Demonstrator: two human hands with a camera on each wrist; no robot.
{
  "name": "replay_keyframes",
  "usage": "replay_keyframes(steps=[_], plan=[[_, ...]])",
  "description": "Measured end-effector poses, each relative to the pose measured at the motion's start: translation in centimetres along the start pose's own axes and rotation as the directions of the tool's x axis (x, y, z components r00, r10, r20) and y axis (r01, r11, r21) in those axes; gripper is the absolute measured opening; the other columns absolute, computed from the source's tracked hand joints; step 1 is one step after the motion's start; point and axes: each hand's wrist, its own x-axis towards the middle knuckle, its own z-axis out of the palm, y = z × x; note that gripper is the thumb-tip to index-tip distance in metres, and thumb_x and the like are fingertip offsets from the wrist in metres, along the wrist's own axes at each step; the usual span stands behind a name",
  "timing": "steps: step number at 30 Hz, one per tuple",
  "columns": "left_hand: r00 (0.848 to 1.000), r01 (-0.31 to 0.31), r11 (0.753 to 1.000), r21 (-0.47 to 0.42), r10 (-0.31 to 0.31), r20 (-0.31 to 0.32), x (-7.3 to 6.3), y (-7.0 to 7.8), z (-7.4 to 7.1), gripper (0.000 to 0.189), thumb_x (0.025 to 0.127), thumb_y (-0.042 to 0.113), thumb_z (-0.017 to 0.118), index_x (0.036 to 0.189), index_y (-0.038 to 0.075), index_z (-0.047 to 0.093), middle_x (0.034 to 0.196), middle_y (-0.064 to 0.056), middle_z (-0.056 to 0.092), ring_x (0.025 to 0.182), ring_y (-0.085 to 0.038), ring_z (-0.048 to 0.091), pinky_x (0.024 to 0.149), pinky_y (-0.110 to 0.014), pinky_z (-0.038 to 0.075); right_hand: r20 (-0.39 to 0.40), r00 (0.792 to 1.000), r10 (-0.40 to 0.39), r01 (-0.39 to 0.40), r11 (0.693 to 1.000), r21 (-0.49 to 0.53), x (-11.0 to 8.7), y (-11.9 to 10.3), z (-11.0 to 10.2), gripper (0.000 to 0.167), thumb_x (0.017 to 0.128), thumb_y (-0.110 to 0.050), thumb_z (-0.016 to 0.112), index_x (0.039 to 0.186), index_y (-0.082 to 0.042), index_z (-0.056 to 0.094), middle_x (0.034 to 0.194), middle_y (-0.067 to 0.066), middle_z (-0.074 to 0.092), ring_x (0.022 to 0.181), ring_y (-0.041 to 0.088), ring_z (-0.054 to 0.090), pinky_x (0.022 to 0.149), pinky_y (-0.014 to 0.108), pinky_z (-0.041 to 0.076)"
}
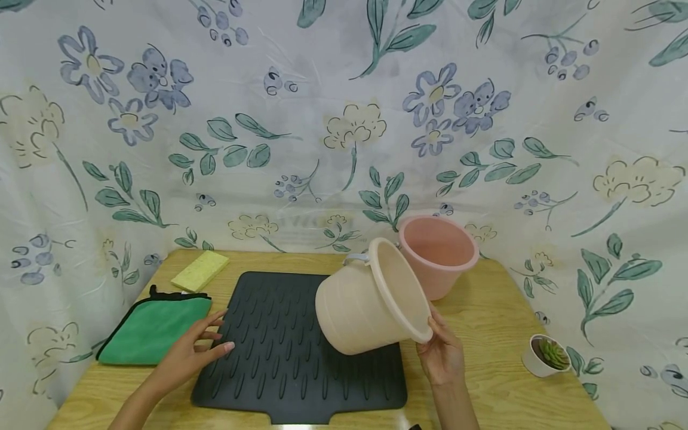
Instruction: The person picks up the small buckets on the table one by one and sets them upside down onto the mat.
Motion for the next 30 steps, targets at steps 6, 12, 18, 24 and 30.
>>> replay_keyframes(steps=[6,12,18,24,30], plan=[[1.0,-0.019,1.0,0.002,0.02,-0.02,0.2,0.5,0.5,0.071,0.096,0.03,0.066,0.156,0.015,0.03,0.143,-0.026,0.041,0.12,-0.044,0.054,0.089,-0.059,0.05,-0.009,1.0,-0.009,0.01,1.0,0.018,0.0,0.2,0.0,0.052,0.104,0.004,0.01,0.144,0.01,0.042,0.126,0.025,0.062,0.107,0.029,0.069,0.084,0.031,0.057],[0.999,-0.041,0.999,-0.034,0.04,-0.032,0.8,0.9,1.1,0.07,0.097,0.026,0.065,0.156,0.015,0.03,0.145,-0.027,0.041,0.12,-0.045,0.055,0.088,-0.057,0.052,-0.022,1.0,-0.004,0.005,0.999,0.037,0.0,0.3,0.1,0.052,0.104,0.003,0.01,0.144,0.009,0.044,0.125,0.023,0.063,0.105,0.028,0.069,0.083,0.03,0.058],[0.998,-0.062,0.994,-0.09,0.059,-0.033,1.2,1.2,2.2,0.067,0.097,0.024,0.065,0.155,0.016,0.032,0.144,-0.026,0.043,0.121,-0.044,0.054,0.09,-0.055,0.052,-0.032,0.999,0.006,-0.004,0.999,0.051,0.1,0.6,0.1,0.052,0.104,0.001,0.011,0.143,0.008,0.045,0.123,0.021,0.064,0.103,0.026,0.07,0.083,0.03,0.058],[0.997,-0.07,0.992,-0.103,0.066,-0.035,1.4,1.4,2.9,0.066,0.097,0.024,0.064,0.155,0.015,0.033,0.142,-0.025,0.045,0.12,-0.044,0.055,0.091,-0.057,0.051,-0.029,1.0,0.006,-0.005,0.999,0.052,0.2,1.0,0.2,0.052,0.104,0.001,0.011,0.143,0.008,0.045,0.123,0.021,0.064,0.106,0.026,0.069,0.086,0.03,0.057],[0.998,-0.065,0.991,-0.117,0.062,-0.023,1.6,1.6,3.2,0.065,0.098,0.025,0.064,0.154,0.017,0.033,0.143,-0.024,0.044,0.121,-0.044,0.054,0.091,-0.058,0.051,-0.017,1.0,0.005,-0.004,0.998,0.064,0.2,1.3,0.1,0.055,0.103,0.0,0.008,0.145,0.008,0.043,0.126,0.021,0.063,0.108,0.027,0.069,0.087,0.03,0.056]])
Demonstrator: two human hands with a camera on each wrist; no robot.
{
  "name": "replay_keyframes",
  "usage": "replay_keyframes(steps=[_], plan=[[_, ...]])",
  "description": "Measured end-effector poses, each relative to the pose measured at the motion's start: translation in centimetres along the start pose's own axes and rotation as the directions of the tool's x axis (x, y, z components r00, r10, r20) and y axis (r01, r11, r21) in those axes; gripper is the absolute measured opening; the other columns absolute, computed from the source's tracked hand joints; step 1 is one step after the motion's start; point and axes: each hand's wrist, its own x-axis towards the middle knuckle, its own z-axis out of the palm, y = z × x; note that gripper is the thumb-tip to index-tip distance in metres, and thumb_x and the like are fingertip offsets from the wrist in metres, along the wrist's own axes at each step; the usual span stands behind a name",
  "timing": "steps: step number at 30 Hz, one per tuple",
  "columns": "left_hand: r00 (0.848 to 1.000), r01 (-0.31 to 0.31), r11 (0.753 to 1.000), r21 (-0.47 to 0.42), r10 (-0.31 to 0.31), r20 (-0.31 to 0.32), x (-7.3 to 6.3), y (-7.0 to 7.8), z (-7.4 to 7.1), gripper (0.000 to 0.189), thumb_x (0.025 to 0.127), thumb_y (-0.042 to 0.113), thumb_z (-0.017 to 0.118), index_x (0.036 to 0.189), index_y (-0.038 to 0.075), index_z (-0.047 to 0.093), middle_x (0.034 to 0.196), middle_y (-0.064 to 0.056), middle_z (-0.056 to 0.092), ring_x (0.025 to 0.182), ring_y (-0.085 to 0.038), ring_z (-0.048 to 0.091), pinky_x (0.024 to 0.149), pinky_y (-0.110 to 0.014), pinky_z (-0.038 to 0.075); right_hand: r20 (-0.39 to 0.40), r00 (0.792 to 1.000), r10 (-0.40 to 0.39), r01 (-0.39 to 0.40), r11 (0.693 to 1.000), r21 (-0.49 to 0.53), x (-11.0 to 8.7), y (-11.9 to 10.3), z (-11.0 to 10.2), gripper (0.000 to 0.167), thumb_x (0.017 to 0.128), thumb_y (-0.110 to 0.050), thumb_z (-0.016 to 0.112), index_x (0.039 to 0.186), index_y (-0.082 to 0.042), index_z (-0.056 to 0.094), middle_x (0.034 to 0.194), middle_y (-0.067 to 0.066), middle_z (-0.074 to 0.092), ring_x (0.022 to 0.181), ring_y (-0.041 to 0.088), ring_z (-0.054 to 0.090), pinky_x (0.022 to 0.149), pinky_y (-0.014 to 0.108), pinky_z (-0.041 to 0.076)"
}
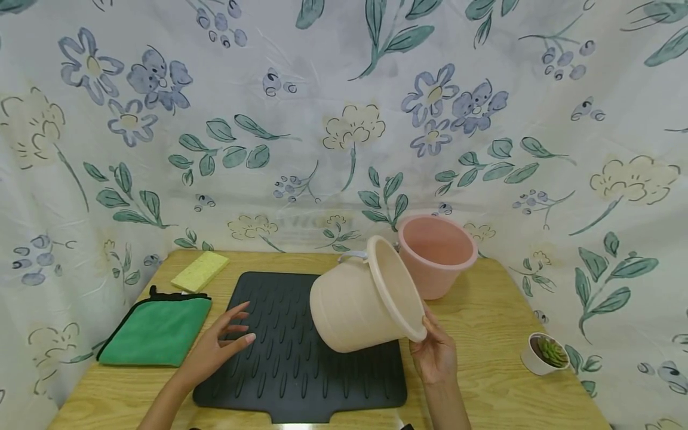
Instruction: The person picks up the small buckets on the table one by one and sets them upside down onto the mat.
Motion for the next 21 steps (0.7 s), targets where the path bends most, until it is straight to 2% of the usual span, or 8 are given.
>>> replay_keyframes(steps=[5,12,21], plan=[[1.0,-0.009,0.999,-0.042,0.01,0.002,0.1,0.1,0.3,0.063,0.098,0.022,0.062,0.154,0.018,0.034,0.143,-0.025,0.044,0.122,-0.044,0.054,0.089,-0.055,0.051,0.002,1.0,0.002,-0.002,1.0,0.014,0.0,0.3,-0.1,0.056,0.103,-0.001,0.006,0.145,0.008,0.042,0.126,0.022,0.062,0.108,0.027,0.068,0.087,0.03,0.056],[0.998,-0.067,0.994,-0.085,0.067,0.005,0.5,0.8,1.0,0.062,0.098,0.016,0.062,0.153,0.013,0.034,0.143,-0.027,0.044,0.121,-0.046,0.054,0.088,-0.055,0.052,0.02,1.0,-0.004,0.004,1.0,0.03,0.1,0.9,-0.4,0.055,0.104,0.0,0.008,0.142,0.01,0.046,0.126,0.022,0.062,0.11,0.027,0.067,0.088,0.03,0.056],[0.998,-0.066,0.989,-0.134,0.067,-0.003,0.7,1.1,2.0,0.061,0.098,0.015,0.062,0.153,0.015,0.036,0.143,-0.026,0.044,0.121,-0.046,0.053,0.088,-0.052,0.053,0.037,0.999,-0.02,0.019,0.999,0.03,0.2,1.7,-0.4,0.055,0.104,0.0,0.007,0.144,0.009,0.043,0.129,0.023,0.061,0.111,0.027,0.066,0.089,0.03,0.056]])
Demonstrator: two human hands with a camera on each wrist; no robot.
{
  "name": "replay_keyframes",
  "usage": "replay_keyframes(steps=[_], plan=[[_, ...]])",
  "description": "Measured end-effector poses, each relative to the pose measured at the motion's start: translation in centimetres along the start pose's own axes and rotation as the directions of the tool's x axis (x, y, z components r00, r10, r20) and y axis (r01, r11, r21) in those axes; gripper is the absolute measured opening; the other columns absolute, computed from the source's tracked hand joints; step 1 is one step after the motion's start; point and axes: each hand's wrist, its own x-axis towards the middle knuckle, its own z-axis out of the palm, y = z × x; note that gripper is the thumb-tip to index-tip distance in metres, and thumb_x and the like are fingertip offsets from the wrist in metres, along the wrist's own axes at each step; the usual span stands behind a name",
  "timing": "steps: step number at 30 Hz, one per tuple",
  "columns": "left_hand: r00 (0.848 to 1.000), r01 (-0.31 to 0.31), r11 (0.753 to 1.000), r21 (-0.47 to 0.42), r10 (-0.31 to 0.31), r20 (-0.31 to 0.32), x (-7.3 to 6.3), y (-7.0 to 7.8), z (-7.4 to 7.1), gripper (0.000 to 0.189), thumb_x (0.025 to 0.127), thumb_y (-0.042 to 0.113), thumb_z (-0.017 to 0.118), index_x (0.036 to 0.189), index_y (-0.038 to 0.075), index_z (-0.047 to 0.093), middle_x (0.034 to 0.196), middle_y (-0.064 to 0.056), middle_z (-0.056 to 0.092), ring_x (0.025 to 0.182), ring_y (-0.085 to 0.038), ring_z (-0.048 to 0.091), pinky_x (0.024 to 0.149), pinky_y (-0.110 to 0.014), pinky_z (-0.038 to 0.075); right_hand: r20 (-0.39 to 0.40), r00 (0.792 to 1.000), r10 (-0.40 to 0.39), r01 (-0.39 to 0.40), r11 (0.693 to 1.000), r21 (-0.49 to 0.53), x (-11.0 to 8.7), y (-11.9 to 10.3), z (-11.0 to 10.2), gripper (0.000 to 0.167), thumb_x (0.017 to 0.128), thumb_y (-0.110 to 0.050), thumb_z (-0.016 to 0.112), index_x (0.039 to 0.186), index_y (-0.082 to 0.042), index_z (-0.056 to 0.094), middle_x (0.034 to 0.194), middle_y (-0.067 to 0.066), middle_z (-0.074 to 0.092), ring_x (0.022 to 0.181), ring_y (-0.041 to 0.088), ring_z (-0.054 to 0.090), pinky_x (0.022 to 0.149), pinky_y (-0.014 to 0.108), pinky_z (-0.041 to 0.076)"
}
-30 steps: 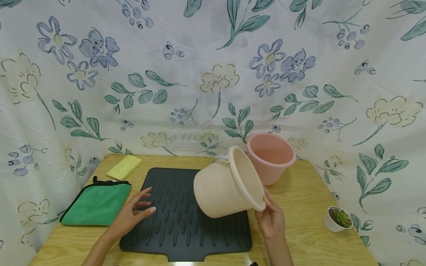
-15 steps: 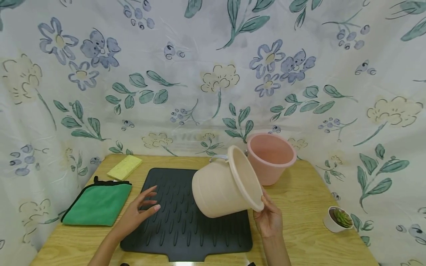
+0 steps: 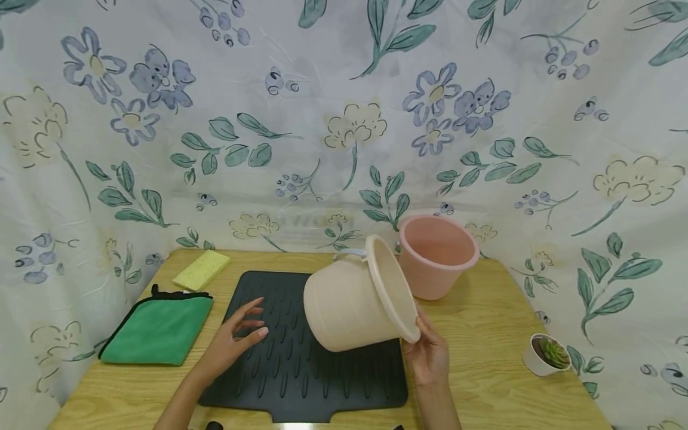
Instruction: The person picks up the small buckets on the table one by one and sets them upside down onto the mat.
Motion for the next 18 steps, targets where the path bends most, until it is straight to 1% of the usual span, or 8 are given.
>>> replay_keyframes(steps=[4,8,11,13,18], plan=[[1.0,0.007,1.0,-0.009,-0.007,-0.009,-0.1,0.1,0.5,0.059,0.098,0.014,0.061,0.152,0.016,0.037,0.142,-0.025,0.046,0.12,-0.044,0.054,0.087,-0.045,0.053,0.005,1.0,0.006,-0.006,1.0,-0.008,0.0,0.3,-0.1,0.056,0.104,0.0,0.006,0.145,0.009,0.043,0.126,0.021,0.062,0.108,0.025,0.067,0.086,0.029,0.057],[1.0,0.029,0.999,-0.024,-0.03,-0.01,-0.3,0.0,0.8,0.058,0.099,0.015,0.06,0.152,0.016,0.038,0.143,-0.022,0.046,0.121,-0.043,0.055,0.087,-0.04,0.053,-0.003,1.0,0.008,-0.008,0.999,0.038,0.0,0.6,-0.1,0.056,0.104,0.0,0.006,0.145,0.009,0.042,0.126,0.022,0.062,0.109,0.026,0.067,0.085,0.029,0.057],[0.999,0.044,0.998,-0.044,-0.044,-0.003,-0.4,0.0,1.0,0.057,0.1,0.017,0.058,0.152,0.017,0.037,0.144,-0.022,0.045,0.123,-0.044,0.053,0.088,-0.041,0.052,-0.01,1.0,0.01,-0.009,0.997,0.08,0.0,0.9,-0.2,0.055,0.104,-0.001,0.006,0.144,0.009,0.044,0.125,0.023,0.062,0.11,0.027,0.067,0.084,0.03,0.058],[0.999,0.049,0.997,-0.052,-0.049,-0.003,-0.3,-0.1,1.2,0.056,0.1,0.018,0.058,0.153,0.018,0.037,0.144,-0.022,0.045,0.124,-0.044,0.053,0.089,-0.043,0.052,-0.017,1.0,0.01,-0.009,0.996,0.09,-0.1,1.1,-0.2,0.054,0.105,-0.001,0.008,0.142,0.009,0.046,0.124,0.023,0.063,0.11,0.028,0.067,0.084,0.03,0.058],[0.999,0.048,0.996,-0.073,-0.048,0.004,0.1,0.0,1.4,0.056,0.101,0.019,0.056,0.153,0.02,0.036,0.146,-0.023,0.043,0.126,-0.044,0.052,0.092,-0.044,0.052,-0.026,1.0,0.009,-0.007,0.998,0.066,-0.1,1.6,-0.3,0.054,0.105,-0.001,0.009,0.138,0.01,0.05,0.122,0.022,0.064,0.108,0.026,0.068,0.083,0.029,0.058]])
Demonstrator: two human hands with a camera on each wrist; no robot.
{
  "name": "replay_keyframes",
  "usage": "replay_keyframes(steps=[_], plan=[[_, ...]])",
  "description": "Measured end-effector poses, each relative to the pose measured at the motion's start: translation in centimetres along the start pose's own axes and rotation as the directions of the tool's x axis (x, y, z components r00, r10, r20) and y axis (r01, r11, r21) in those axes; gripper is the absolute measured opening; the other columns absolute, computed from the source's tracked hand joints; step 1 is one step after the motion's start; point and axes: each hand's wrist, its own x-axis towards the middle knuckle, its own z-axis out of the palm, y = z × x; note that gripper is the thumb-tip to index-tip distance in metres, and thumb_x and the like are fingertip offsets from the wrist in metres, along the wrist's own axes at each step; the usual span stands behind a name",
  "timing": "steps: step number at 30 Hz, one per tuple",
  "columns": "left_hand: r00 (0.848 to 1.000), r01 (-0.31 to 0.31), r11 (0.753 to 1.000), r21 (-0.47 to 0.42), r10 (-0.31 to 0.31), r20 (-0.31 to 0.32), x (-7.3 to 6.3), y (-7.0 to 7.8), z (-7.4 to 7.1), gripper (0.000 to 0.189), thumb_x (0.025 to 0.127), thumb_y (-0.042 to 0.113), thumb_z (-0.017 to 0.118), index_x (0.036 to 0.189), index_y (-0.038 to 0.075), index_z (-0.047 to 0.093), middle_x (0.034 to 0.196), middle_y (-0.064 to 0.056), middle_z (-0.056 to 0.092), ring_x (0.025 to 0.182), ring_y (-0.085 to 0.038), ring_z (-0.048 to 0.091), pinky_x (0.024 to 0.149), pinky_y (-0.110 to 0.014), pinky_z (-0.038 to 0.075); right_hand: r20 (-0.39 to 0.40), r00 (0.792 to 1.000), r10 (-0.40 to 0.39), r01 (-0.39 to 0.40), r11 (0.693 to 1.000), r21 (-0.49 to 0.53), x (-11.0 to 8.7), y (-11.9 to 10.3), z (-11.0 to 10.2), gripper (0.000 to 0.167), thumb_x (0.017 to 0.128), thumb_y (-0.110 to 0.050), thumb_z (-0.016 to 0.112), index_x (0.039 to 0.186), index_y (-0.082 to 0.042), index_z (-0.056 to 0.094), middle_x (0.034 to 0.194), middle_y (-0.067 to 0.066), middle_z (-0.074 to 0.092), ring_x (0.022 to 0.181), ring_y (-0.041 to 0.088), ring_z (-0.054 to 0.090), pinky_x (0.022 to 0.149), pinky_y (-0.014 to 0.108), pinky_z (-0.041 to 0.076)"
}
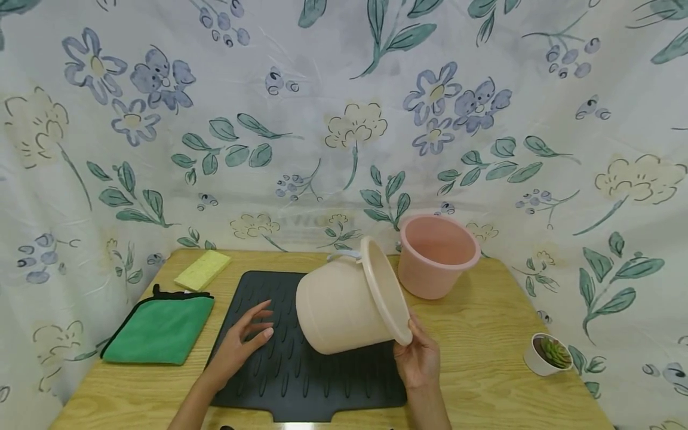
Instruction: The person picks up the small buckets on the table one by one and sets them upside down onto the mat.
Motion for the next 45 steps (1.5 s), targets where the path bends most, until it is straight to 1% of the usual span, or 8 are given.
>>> replay_keyframes(steps=[8,13,17,24,30,37,39,45], plan=[[0.999,-0.04,0.999,-0.03,0.039,-0.012,0.4,0.8,0.5,0.058,0.102,0.017,0.052,0.156,0.02,0.031,0.146,-0.023,0.04,0.127,-0.046,0.05,0.089,-0.029,0.053,-0.013,1.0,0.002,-0.002,1.0,0.008,-0.1,0.7,0.0,0.055,0.105,-0.003,0.007,0.141,0.007,0.047,0.121,0.02,0.064,0.106,0.025,0.069,0.079,0.027,0.058],[0.997,-0.067,0.997,-0.036,0.066,-0.032,0.6,1.0,0.7,0.057,0.102,0.015,0.051,0.156,0.021,0.031,0.148,-0.022,0.039,0.128,-0.045,0.049,0.089,-0.026,0.052,-0.026,1.0,-0.009,0.01,1.0,0.013,0.0,1.0,0.1,0.055,0.105,-0.004,0.006,0.143,0.006,0.045,0.121,0.019,0.063,0.104,0.024,0.069,0.078,0.027,0.058],[0.995,-0.086,0.995,-0.052,0.083,-0.051,0.7,1.3,0.9,0.056,0.103,0.014,0.05,0.156,0.019,0.031,0.15,-0.019,0.036,0.129,-0.038,0.051,0.089,-0.028,0.053,-0.018,1.0,-0.012,0.013,1.0,0.017,0.1,1.3,0.2,0.056,0.105,-0.004,0.006,0.143,0.006,0.045,0.122,0.02,0.064,0.104,0.024,0.07,0.077,0.026,0.058],[0.99,-0.127,0.987,-0.1,0.12,-0.075,1.1,1.7,1.3,0.055,0.104,0.011,0.046,0.156,0.012,0.028,0.152,-0.013,0.032,0.127,-0.01,0.053,0.091,-0.037,0.054,-0.062,0.998,-0.033,0.034,0.999,0.03,0.2,1.8,0.3,0.051,0.106,-0.003,0.013,0.135,0.007,0.054,0.119,0.02,0.065,0.105,0.025,0.069,0.078,0.027,0.058],[0.987,-0.145,0.981,-0.13,0.134,-0.091,1.4,2.0,1.8,0.055,0.104,0.011,0.046,0.156,0.011,0.029,0.151,-0.008,0.033,0.129,-0.015,0.053,0.093,-0.041,0.054,-0.074,0.997,-0.02,0.024,0.998,0.057,0.2,2.5,0.5,0.049,0.107,-0.006,0.015,0.13,0.005,0.057,0.114,0.016,0.067,0.103,0.021,0.07,0.077,0.025,0.058],[0.985,-0.164,0.97,-0.179,0.15,-0.087,1.7,2.7,2.1,0.054,0.105,0.012,0.042,0.157,0.012,0.027,0.152,-0.011,0.031,0.123,0.005,0.051,0.094,-0.041,0.053,-0.012,1.0,0.011,-0.01,0.996,0.094,0.3,3.4,0.2,0.051,0.108,-0.01,0.012,0.134,0.004,0.054,0.118,0.018,0.065,0.103,0.021,0.069,0.075,0.023,0.058],[0.983,-0.173,0.968,-0.183,0.158,-0.092,1.8,2.8,2.1,0.054,0.105,0.013,0.04,0.157,0.012,0.027,0.152,-0.011,0.032,0.123,0.005,0.051,0.094,-0.043,0.053,-0.007,1.0,0.01,-0.009,0.995,0.101,0.3,3.6,0.2,0.052,0.108,-0.01,0.011,0.134,0.004,0.054,0.118,0.018,0.064,0.101,0.021,0.069,0.075,0.022,0.057],[0.976,-0.201,0.961,-0.191,0.18,-0.121,1.9,3.2,2.1,0.053,0.105,0.013,0.038,0.157,0.01,0.027,0.15,-0.011,0.035,0.127,-0.003,0.052,0.094,-0.052,0.051,-0.028,1.0,0.002,0.002,0.986,0.169,0.2,4.0,0.1,0.039,0.107,-0.005,0.027,0.119,0.008,0.062,0.111,0.02,0.066,0.094,0.024,0.07,0.075,0.023,0.057]])
